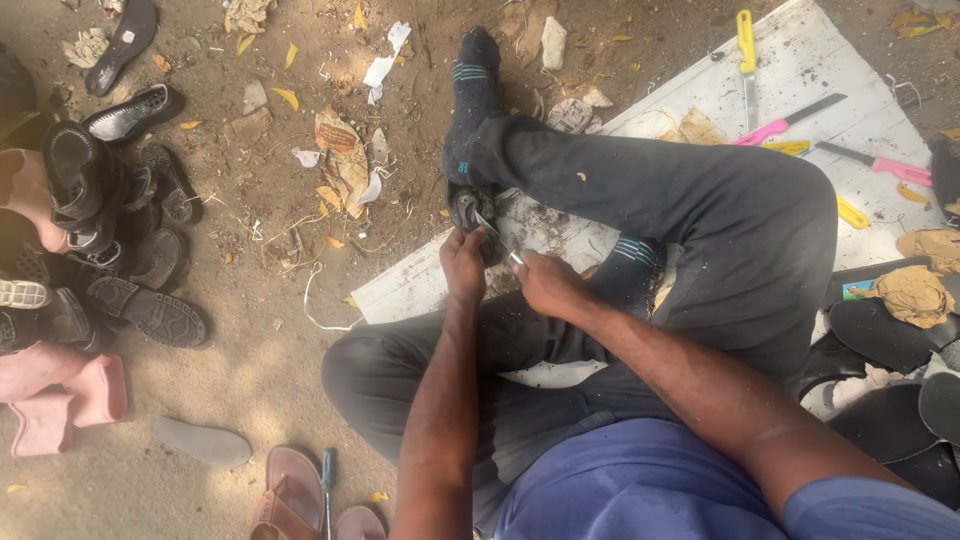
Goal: The person sits on the ground and uses a knife to scrape and clean the sole of a black shoe. They hold the shoe with one hand and work the blade along the bottom surface, occasionally adjusting the shoe's position to access different areas.
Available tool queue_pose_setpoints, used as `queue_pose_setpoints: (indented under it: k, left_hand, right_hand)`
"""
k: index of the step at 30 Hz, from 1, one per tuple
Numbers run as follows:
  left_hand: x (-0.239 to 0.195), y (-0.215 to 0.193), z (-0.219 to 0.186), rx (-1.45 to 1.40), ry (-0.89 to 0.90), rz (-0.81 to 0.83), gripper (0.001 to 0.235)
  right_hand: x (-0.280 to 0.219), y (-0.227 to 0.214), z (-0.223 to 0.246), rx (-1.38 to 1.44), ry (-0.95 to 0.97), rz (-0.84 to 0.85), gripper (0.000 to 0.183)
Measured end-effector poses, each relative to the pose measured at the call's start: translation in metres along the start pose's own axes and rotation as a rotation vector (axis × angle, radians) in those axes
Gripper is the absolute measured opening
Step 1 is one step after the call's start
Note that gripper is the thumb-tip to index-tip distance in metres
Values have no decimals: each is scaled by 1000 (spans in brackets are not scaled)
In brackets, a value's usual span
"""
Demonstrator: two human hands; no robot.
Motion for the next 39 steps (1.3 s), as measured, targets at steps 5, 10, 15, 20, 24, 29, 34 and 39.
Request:
queue_pose_setpoints:
  k: [5,10,15,20,24,29,34,39]
  left_hand:
    - [2,-5,1,47,34,-24,21]
    - [12,-12,1,70,66,-29,20]
    - [1,0,4,-82,12,5,13]
    - [6,7,6,-314,41,39,11]
    - [16,15,22,-481,36,148,12]
    - [24,17,37,-486,94,191,13]
    - [21,18,36,-494,34,174,10]
    - [26,20,38,-536,54,239,7]
  right_hand:
    - [25,-1,20,-15,-40,-19,27]
    - [-27,14,12,79,117,144,26]
    - [-8,3,18,52,64,71,25]
    - [-39,18,16,79,95,123,26]
    - [-49,-1,23,64,-21,-49,22]
    - [-41,-13,22,17,-31,-67,23]
    - [-53,-7,11,68,74,56,35]
    - [-17,-12,4,-4,-64,-70,25]
Point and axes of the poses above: each hand's wrist, its own x-axis towards the middle knuckle, its own y-axis out of the palm, z = x × y, the point moved 8 cm from there along x, towards the middle knuckle, and after that the axes turned 13 degrees about z, right-handed, at the moved point
